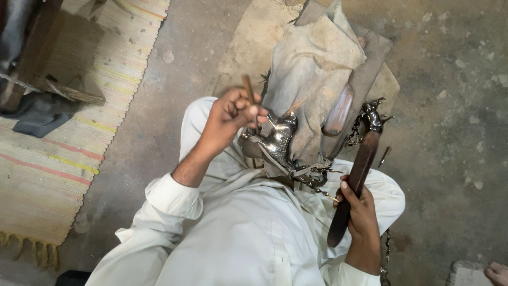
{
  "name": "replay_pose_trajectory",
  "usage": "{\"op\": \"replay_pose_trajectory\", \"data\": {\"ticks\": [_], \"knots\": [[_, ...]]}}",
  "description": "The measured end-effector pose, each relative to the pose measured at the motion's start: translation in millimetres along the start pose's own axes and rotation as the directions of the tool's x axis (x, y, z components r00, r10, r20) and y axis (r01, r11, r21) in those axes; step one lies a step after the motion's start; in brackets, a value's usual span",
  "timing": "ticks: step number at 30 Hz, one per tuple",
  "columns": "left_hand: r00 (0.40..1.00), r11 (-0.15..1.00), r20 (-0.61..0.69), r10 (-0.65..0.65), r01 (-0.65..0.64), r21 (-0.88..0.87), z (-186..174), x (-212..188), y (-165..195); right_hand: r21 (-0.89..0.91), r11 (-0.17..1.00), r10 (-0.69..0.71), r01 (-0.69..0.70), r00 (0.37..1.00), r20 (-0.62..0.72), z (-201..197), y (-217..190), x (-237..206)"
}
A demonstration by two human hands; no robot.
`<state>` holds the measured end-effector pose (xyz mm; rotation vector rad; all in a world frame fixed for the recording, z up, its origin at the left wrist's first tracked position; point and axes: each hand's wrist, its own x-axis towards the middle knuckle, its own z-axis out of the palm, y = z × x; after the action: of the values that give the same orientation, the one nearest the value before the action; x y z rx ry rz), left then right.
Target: The person sits cross-legged on the floor with a wooden board on their lap and shapes silver metal animal figurines. They hold a small punch against the metal with one hand and strike it with a wooden mallet in the other, repositioning the figurine and punch repeatedly to work different areas of the pieces.
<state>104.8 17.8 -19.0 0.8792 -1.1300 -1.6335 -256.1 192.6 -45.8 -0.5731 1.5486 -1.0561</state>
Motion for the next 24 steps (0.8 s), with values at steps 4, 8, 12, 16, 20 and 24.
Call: {"op": "replay_pose_trajectory", "data": {"ticks": [4, 8, 12, 16, 20, 24], "knots": [[0.999, 0.998, -0.034, -0.036, 0.034, -0.054, 9.7, 4.6, -3.1, 0.046, 0.998, 0.046, -0.046, 0.999, 0.003, -3.8, -6.8, 2.2], [1.000, 0.998, 0.014, 0.011, -0.012, 0.066, 21.7, 11.1, -11.3, 0.022, 1.000, -0.009, 0.008, 0.999, 0.046, -4.1, -18.2, 4.0], [1.000, 0.993, 0.014, 0.026, -0.027, 0.118, 34.0, 17.8, -17.1, -0.095, 0.996, 0.005, 0.002, 0.997, 0.076, -5.6, -34.6, 7.5], [0.984, 0.954, 0.017, 0.175, -0.174, 0.246, 48.9, 22.0, -20.2, -0.156, 0.986, -0.032, 0.053, 0.991, 0.130, -3.4, -52.7, 16.3], [0.971, 0.920, -0.044, 0.235, -0.207, 0.334, 61.3, 18.0, -26.6, -0.363, 0.913, -0.075, 0.183, 0.954, 0.291, 3.6, -81.2, 27.3], [0.936, 0.872, -0.129, 0.327, -0.247, 0.424, 66.9, 13.9, -35.8, -0.508, 0.775, -0.151, 0.375, 0.891, 0.428, 22.5, -119.3, 35.3]]}}
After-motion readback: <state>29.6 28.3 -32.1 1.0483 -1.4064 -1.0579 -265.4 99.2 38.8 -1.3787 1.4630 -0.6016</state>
